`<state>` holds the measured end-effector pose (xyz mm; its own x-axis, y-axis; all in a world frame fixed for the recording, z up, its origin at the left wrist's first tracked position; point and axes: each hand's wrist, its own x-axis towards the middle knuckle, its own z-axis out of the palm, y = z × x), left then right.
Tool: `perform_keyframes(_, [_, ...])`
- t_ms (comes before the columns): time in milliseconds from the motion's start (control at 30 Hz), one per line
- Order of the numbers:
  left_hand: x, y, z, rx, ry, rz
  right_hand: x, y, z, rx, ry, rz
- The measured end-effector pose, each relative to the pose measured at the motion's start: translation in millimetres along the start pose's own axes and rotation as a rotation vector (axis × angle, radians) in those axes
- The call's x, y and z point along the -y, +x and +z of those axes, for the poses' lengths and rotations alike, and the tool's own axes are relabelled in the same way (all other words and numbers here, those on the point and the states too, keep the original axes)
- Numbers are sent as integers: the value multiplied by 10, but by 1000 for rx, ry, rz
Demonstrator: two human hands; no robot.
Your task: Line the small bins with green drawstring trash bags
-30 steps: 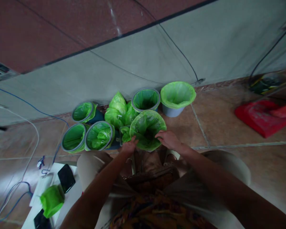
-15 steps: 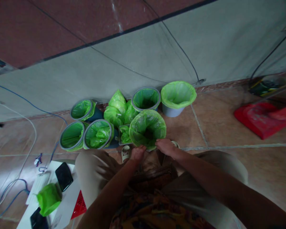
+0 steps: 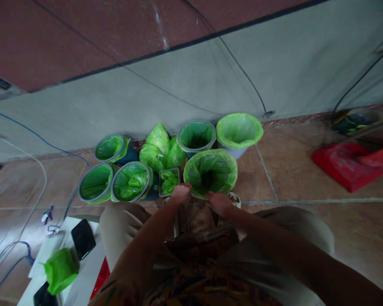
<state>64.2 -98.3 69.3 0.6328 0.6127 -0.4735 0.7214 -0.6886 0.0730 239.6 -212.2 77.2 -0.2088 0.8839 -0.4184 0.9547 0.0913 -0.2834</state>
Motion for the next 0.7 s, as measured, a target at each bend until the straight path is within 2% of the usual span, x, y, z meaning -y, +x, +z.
perform_keyframes(133, [57, 0, -231, -70, 18, 75, -30, -100, -214, -103, 88, -24])
perform_keyframes(200, [4, -105, -276, -113, 2, 28, -153, -146, -275, -112, 130, -14])
perform_keyframes(300, [-213, -263, -201, -185, -66, -63, -371, -185, -227, -116, 130, 84])
perform_keyframes(367, [-416, -307, -83, -204, -114, -29, -461, -172, -135, -111, 107, 99])
perform_keyframes(433, [-604, -288, 36, -169, -132, 34, -484, -129, -47, -78, 77, 83])
perform_keyframes(500, [-723, -229, 120, -76, -106, 49, -462, -73, 6, -36, 45, 111])
perform_keyframes(600, [-749, -136, 163, 27, -51, 34, -422, -13, 21, -16, 8, 164])
perform_keyframes(700, [-685, -96, 165, 35, -42, 50, -428, 1, 16, -4, -4, 179])
